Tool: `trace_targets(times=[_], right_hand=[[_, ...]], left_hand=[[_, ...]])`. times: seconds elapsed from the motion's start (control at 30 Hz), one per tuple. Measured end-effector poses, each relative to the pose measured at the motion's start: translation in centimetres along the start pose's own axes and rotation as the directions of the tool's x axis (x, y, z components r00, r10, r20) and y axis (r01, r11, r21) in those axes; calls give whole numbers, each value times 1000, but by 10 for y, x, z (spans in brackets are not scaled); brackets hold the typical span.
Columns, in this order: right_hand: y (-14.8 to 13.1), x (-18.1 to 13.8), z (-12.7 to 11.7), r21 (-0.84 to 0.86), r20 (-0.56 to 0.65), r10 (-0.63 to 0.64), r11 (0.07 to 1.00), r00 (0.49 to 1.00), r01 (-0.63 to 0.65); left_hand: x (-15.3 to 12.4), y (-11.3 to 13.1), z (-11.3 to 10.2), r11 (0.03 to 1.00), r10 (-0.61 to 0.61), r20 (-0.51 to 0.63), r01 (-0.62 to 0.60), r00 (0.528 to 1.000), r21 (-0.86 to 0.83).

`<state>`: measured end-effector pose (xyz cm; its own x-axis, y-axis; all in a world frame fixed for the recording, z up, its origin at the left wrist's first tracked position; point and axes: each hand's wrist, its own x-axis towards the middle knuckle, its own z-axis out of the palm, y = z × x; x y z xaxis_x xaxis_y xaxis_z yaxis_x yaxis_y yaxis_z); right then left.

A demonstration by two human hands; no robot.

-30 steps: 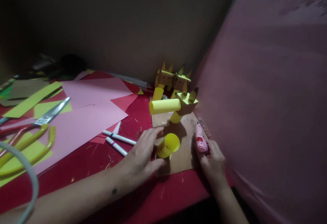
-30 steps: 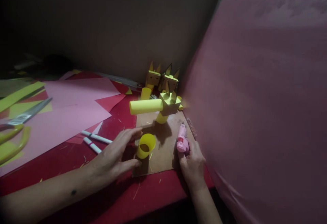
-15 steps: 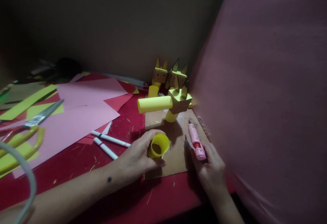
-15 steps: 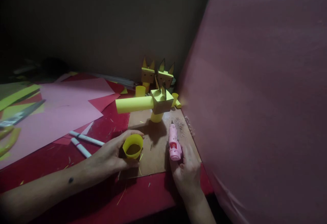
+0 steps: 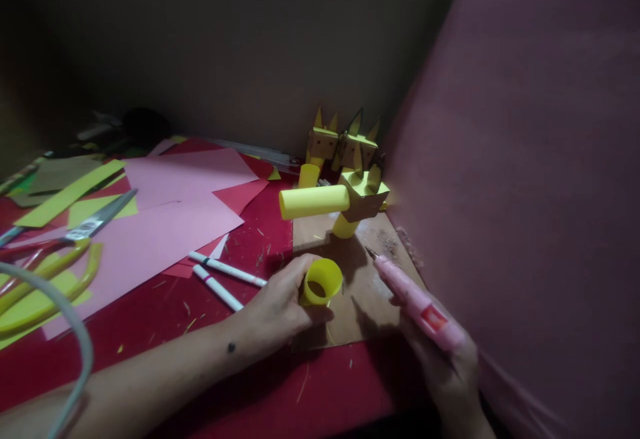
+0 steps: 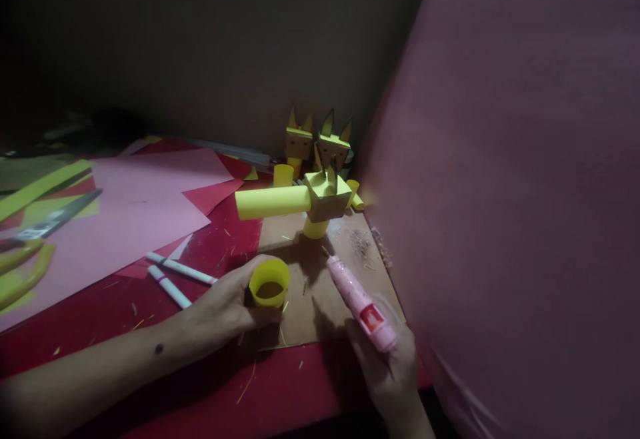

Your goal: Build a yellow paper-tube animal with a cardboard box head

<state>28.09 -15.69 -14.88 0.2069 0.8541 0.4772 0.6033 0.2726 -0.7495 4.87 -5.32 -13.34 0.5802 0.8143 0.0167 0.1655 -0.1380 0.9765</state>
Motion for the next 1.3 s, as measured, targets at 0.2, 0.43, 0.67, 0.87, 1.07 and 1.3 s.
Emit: trace_targets(times=[0.2,0.43,0.67,0.87,1.07,1.3], right_hand=[[3,-26,-2,403,-98,277,889,956,-216],[-8,-2,0,127,-149,112,987,982,-94],[19,22,0,-717,44,-230,670,972,191],[34,26,3,-831,108,-153,528,982,174],[13,27,-12,-648,282,48,746,958,154],[-33,55,-17,-600,130,-166,772,978,211]], left_hand=[[0,-1,0,1000,10,-17,-10,1000,9],[0,-3,2,1000,9,-26,-9,1000,5],[1,-7,2,996,85,-29,-85,996,3],[0,-10,0,995,81,9,-81,997,58],[-2,-4,0,999,53,10,-53,999,-3],[10,5,-14,998,-7,-80,1,997,-68]])
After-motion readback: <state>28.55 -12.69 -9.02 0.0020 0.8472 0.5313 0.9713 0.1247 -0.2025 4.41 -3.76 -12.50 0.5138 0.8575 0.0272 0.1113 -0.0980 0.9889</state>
